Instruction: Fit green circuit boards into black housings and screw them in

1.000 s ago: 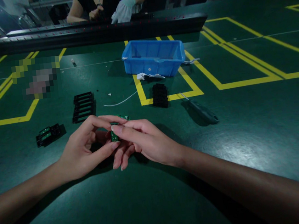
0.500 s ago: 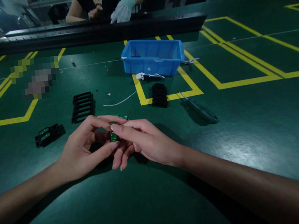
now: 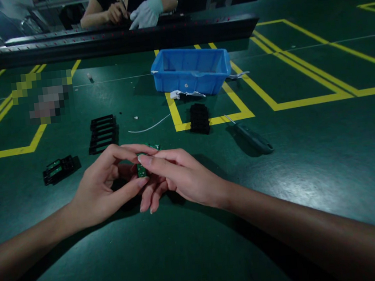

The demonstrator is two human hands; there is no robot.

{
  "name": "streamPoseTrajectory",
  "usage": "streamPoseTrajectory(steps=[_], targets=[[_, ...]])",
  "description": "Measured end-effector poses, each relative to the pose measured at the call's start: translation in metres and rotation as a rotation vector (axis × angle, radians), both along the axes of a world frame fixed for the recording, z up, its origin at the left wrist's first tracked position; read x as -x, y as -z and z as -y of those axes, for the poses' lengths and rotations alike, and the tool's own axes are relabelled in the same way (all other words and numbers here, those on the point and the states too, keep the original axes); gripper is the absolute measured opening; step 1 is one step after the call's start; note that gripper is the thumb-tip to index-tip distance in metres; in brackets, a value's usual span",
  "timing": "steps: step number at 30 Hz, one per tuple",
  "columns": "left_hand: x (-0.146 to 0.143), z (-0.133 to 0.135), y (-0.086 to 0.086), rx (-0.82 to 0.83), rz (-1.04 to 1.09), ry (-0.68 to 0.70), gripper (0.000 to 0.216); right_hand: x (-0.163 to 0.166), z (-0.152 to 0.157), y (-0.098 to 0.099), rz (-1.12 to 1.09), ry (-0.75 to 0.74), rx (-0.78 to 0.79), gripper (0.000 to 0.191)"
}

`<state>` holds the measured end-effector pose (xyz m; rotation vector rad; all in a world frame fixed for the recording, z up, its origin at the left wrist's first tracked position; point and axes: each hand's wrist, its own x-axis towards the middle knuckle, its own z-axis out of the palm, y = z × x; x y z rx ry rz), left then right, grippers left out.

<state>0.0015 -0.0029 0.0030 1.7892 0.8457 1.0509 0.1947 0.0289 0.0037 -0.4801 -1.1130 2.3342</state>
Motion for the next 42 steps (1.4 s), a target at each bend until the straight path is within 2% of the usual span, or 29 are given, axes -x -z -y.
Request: streamPoseTrajectory(steps=[42], targets=[[0.0003,-0.0002,-0.0002,0.021,0.016,0.007,0.028,-0.0018,-0.0005,0.0008,-0.013,-0.019,0.019,0.029]])
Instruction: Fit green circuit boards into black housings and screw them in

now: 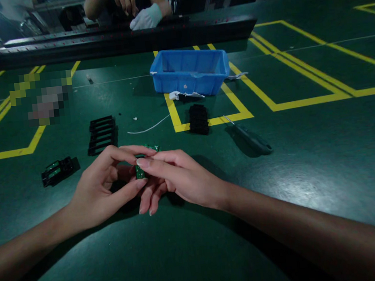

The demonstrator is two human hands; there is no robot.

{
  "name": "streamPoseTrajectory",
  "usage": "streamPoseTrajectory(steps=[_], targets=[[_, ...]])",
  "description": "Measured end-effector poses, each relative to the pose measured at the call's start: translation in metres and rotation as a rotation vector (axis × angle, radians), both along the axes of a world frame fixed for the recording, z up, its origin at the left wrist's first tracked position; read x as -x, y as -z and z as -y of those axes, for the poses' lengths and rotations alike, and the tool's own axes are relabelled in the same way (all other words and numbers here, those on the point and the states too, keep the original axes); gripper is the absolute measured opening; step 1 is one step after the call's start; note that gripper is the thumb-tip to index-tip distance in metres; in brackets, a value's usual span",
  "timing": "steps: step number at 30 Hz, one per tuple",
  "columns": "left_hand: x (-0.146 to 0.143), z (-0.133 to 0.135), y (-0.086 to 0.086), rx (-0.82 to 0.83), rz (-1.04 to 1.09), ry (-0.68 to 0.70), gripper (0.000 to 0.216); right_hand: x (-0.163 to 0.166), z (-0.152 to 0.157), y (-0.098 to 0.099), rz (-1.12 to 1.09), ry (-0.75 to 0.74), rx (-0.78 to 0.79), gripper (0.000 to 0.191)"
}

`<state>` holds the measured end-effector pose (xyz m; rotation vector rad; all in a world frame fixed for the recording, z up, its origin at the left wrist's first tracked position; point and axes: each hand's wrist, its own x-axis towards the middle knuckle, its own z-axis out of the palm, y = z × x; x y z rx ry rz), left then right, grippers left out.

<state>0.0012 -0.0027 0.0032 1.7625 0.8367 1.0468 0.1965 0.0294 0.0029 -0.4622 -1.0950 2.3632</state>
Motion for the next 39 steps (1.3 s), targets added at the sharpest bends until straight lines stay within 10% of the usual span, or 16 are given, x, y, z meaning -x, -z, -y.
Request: streamPoseTrajectory(steps=[39], targets=[[0.0007,0.0027,0.0034,-0.040,-0.008,0.000,0.034,-0.0024,0.0002,0.0014,0.072,-0.014,-0.052,0.013]])
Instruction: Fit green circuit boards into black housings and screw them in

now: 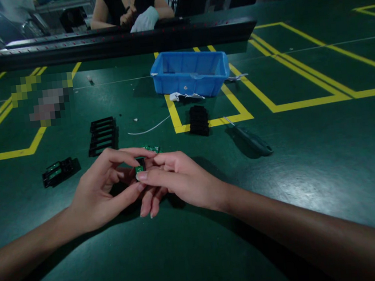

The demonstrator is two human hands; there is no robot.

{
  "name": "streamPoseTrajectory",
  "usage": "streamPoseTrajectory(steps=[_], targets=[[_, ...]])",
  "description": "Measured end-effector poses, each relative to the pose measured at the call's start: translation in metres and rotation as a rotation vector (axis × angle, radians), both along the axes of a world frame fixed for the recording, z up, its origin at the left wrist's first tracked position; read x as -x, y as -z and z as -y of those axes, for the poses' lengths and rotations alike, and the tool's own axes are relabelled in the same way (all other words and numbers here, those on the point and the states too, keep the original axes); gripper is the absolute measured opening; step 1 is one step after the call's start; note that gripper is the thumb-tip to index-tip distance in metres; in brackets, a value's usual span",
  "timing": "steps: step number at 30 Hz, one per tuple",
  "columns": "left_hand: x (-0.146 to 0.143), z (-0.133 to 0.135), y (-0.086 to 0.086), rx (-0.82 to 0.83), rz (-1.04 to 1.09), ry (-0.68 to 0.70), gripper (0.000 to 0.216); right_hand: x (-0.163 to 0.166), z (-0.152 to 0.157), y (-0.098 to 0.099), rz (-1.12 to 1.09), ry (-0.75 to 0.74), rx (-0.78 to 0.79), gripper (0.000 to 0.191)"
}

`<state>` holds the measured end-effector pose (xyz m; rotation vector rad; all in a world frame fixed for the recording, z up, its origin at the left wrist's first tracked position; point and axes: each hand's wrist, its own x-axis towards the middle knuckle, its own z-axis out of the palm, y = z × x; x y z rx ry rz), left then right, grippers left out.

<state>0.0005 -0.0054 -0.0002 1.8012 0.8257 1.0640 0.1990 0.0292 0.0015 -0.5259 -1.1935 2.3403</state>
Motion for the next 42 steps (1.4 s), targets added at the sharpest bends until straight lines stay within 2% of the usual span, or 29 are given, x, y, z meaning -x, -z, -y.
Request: streamPoseTrajectory(steps=[17,42], targets=[[0.0008,0.0012,-0.0012,-0.056,0.002,0.004,0.037,-0.0002,0.0009,-0.0007,-0.017,-0.004,-0.008,0.013],[0.0000,0.0018,-0.0003,-0.028,0.026,0.001,0.035,-0.0003,0.0004,-0.0013,0.006,-0.022,-0.027,0.015]])
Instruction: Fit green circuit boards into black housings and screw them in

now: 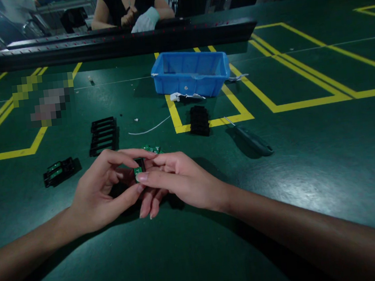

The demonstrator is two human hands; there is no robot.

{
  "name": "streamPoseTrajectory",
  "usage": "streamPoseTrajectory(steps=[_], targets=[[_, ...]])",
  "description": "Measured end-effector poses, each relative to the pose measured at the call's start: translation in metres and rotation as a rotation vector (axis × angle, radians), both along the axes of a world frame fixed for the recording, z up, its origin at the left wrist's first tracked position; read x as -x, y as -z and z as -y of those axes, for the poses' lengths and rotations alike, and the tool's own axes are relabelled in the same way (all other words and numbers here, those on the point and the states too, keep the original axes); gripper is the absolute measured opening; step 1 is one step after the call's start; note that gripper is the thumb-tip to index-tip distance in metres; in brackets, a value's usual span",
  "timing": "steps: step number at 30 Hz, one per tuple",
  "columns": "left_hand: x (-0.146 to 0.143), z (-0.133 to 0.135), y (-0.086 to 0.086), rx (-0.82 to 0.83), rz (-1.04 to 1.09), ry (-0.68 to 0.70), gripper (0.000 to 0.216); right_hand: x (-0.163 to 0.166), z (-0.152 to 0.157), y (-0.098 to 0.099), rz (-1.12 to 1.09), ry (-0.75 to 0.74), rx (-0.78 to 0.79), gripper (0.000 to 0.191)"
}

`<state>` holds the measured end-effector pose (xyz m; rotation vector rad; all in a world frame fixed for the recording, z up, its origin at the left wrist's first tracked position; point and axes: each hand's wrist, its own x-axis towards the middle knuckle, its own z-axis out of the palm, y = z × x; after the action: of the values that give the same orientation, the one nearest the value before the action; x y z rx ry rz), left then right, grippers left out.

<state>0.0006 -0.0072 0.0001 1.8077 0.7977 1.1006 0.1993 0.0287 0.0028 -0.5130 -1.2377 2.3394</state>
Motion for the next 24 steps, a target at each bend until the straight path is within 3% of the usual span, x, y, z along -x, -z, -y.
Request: streamPoseTrajectory(steps=[24], targets=[[0.0020,0.0025,0.0006,-0.122,-0.065,-0.047,0.039,0.0004,0.0020,-0.0001,-0.040,0.039,0.000,0.015]])
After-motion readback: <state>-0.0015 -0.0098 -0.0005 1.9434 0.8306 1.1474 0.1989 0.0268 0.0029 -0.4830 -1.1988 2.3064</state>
